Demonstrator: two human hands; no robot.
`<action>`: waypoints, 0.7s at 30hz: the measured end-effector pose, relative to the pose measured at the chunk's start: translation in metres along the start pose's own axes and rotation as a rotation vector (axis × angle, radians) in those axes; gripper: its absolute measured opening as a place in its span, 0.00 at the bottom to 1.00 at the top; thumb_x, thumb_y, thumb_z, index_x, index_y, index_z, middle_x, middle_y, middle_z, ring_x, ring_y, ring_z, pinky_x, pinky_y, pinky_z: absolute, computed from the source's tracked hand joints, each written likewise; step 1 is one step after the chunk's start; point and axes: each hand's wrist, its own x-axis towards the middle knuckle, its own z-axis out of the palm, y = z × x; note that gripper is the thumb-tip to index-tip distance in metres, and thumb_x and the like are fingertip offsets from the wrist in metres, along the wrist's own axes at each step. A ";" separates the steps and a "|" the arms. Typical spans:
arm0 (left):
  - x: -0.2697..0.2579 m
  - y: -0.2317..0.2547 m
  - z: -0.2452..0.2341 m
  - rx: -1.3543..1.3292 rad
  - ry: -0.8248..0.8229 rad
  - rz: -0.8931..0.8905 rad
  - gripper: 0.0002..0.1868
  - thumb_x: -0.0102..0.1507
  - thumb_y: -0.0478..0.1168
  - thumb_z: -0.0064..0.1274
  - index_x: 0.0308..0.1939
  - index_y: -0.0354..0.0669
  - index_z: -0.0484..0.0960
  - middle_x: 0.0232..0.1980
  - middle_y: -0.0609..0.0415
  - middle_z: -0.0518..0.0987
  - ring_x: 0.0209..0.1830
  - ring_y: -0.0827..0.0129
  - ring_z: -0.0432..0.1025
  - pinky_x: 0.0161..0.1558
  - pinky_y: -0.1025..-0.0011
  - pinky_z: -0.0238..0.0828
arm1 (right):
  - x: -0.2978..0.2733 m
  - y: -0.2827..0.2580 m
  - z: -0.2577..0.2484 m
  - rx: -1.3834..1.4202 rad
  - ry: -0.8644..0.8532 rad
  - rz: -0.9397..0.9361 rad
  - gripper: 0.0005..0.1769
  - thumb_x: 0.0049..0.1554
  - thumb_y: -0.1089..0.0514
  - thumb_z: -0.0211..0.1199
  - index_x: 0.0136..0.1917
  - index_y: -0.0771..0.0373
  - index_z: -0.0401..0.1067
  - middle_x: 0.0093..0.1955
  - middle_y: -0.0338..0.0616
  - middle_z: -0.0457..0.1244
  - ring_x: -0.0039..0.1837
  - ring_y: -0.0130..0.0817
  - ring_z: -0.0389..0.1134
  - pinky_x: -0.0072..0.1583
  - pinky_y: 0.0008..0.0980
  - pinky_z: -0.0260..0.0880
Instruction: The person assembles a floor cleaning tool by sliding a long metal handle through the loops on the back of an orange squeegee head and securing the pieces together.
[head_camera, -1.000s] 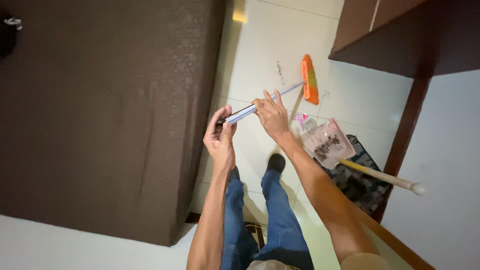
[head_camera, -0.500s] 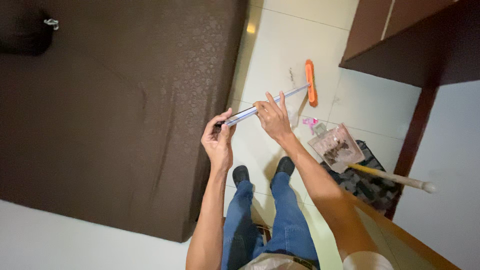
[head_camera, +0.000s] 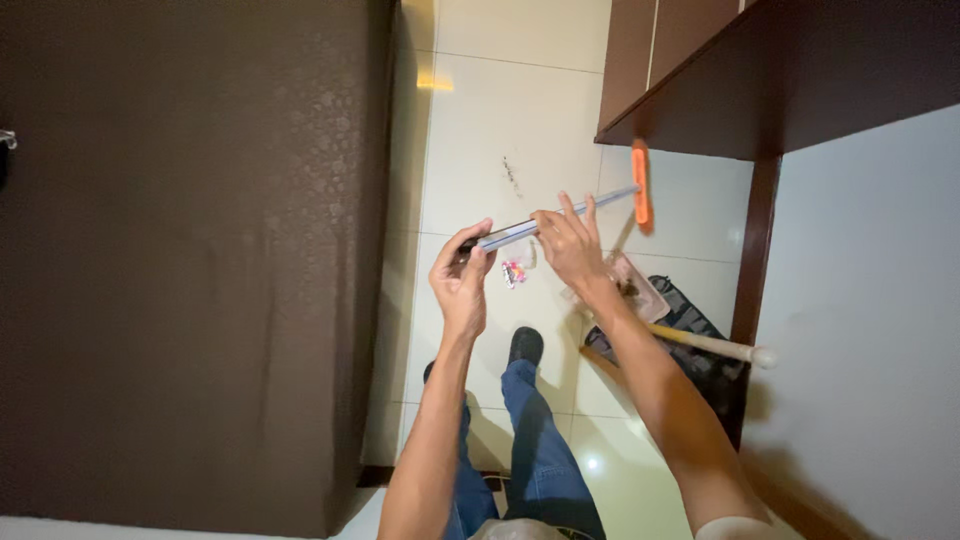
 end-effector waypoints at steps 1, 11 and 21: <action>0.005 -0.009 0.010 -0.007 0.010 -0.002 0.20 0.70 0.37 0.57 0.63 0.30 0.78 0.64 0.42 0.79 0.61 0.62 0.74 0.57 0.67 0.78 | -0.001 0.011 -0.001 -0.003 -0.010 0.011 0.16 0.58 0.58 0.69 0.60 0.60 0.75 0.59 0.40 0.69 0.76 0.54 0.61 0.76 0.72 0.45; 0.032 -0.086 0.054 -0.034 0.035 0.003 0.21 0.70 0.33 0.55 0.67 0.30 0.75 0.67 0.38 0.78 0.65 0.62 0.73 0.54 0.70 0.75 | -0.012 0.084 0.011 -0.080 -0.086 0.043 0.21 0.57 0.55 0.68 0.64 0.59 0.75 0.76 0.55 0.60 0.80 0.61 0.51 0.75 0.74 0.41; 0.030 -0.064 0.036 0.037 0.171 -0.005 0.22 0.69 0.36 0.53 0.66 0.34 0.73 0.67 0.42 0.77 0.70 0.57 0.71 0.59 0.61 0.78 | -0.004 0.068 0.044 0.029 -0.058 -0.008 0.19 0.56 0.57 0.69 0.60 0.61 0.75 0.76 0.54 0.59 0.81 0.60 0.50 0.77 0.73 0.41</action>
